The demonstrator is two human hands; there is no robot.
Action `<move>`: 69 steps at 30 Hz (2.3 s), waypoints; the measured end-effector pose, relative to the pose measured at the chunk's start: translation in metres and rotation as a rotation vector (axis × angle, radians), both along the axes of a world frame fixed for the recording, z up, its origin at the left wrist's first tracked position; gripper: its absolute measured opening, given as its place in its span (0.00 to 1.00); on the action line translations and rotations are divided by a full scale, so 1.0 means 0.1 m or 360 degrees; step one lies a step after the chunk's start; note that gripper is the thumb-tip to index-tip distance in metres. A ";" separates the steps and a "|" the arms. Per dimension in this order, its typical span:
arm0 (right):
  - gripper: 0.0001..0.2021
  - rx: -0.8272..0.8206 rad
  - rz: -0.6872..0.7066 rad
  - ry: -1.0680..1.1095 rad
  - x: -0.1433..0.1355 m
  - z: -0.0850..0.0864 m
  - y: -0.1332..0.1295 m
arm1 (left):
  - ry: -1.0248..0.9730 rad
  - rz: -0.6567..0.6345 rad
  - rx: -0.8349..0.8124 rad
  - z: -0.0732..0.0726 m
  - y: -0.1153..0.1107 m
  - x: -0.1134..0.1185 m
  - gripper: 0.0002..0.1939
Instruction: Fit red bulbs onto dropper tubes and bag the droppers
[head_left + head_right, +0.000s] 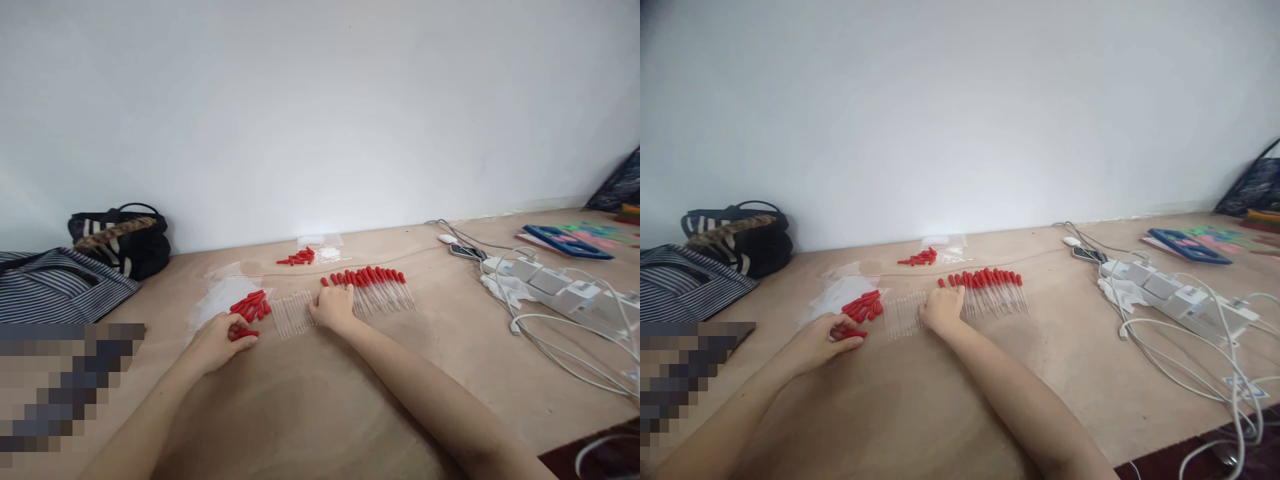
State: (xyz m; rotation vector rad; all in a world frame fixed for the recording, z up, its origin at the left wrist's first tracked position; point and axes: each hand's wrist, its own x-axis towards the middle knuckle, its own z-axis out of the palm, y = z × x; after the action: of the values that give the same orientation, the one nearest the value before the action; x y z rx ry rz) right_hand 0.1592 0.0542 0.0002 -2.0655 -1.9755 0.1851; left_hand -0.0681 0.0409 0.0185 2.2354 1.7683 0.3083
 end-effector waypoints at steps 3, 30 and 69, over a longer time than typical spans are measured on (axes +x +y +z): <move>0.12 -0.0060 -0.0028 0.0030 -0.03 0.01 0.03 | -0.0136 -0.0056 -0.0156 0.05 -0.01 -0.04 0.17; 0.10 0.0644 0.0887 0.0723 0.89 -0.26 -0.67 | -0.1140 -0.0479 -0.0321 -0.25 -0.42 0.96 0.09; 0.11 0.0842 0.1026 0.0365 0.66 -0.35 -0.81 | -0.1533 -0.0184 -0.0294 -0.43 -0.47 1.05 0.11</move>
State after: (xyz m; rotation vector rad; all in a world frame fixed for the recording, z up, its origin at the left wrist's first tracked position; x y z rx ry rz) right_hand 0.2256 -0.0268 -0.0345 -1.0098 -2.1719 0.0146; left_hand 0.0370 -0.0063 -0.0246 1.5943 1.0777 0.9506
